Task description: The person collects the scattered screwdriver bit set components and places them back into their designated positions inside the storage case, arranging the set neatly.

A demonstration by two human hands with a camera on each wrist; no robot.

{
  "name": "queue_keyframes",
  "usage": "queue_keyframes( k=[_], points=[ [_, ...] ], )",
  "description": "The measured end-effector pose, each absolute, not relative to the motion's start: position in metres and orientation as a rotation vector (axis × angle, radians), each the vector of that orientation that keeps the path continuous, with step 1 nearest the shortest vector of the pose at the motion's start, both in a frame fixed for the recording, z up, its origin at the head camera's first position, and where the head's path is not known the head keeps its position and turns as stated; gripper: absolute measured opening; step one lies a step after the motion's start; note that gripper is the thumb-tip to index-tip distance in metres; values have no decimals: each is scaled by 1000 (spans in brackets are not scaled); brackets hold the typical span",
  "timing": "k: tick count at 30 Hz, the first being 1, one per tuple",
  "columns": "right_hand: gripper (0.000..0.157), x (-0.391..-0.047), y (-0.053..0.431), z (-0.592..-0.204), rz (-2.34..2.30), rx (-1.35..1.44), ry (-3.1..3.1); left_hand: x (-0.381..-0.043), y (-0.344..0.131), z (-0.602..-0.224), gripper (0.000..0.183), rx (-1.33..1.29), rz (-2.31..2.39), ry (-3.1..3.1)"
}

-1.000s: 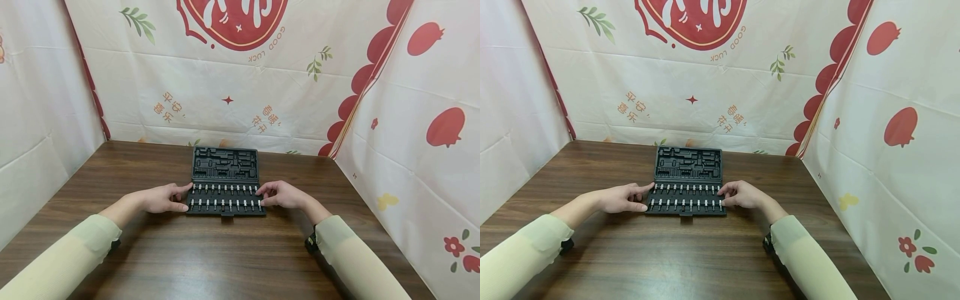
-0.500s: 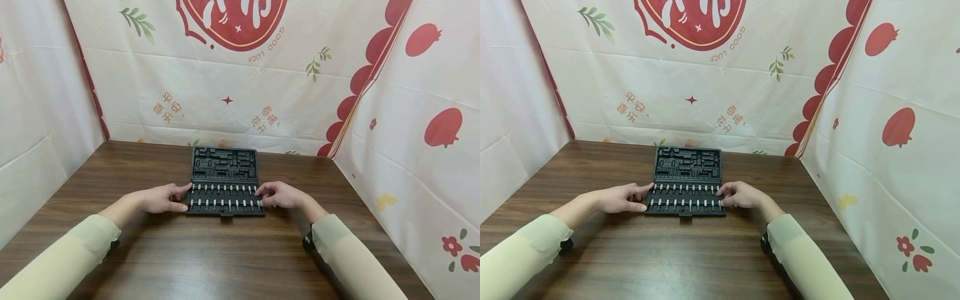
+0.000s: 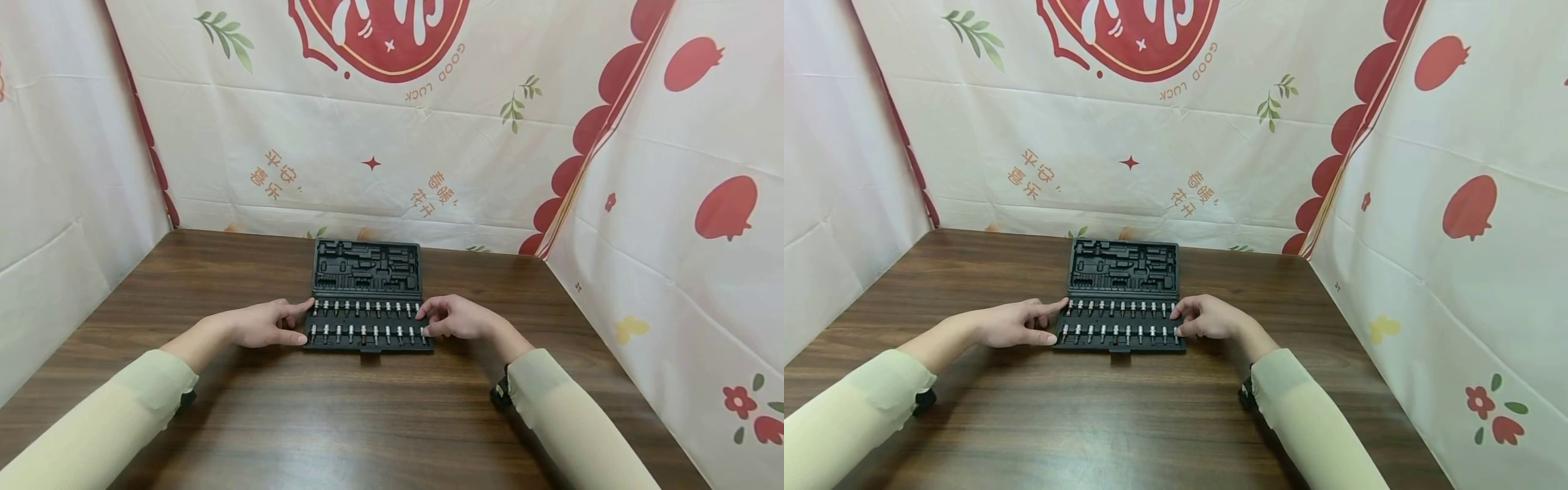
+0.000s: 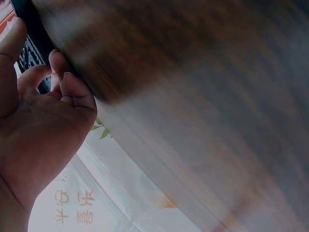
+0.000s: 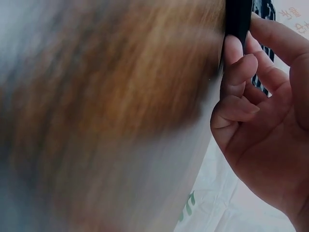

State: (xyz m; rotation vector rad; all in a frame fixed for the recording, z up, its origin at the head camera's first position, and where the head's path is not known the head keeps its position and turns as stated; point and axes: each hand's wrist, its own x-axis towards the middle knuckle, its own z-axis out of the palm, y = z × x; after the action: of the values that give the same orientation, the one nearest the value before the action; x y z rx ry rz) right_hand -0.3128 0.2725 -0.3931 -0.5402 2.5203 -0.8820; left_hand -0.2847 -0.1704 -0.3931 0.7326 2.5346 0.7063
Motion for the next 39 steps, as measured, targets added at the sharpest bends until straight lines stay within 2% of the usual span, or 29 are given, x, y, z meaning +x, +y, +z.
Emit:
queue_keyframes(
  k=[18, 28, 39],
  points=[
    [31, -308, 272, -395, -904, -544, 2533, -286, -172, -394, 88, 713, 693, 2538],
    [30, -311, 281, -384, -982, -481, 2615, -287, -171, -396, 89, 728, 697, 2533],
    [59, -340, 277, -374, -1314, -246, 2637, -286, -172, -395, 88, 735, 699, 2534]
  ],
)
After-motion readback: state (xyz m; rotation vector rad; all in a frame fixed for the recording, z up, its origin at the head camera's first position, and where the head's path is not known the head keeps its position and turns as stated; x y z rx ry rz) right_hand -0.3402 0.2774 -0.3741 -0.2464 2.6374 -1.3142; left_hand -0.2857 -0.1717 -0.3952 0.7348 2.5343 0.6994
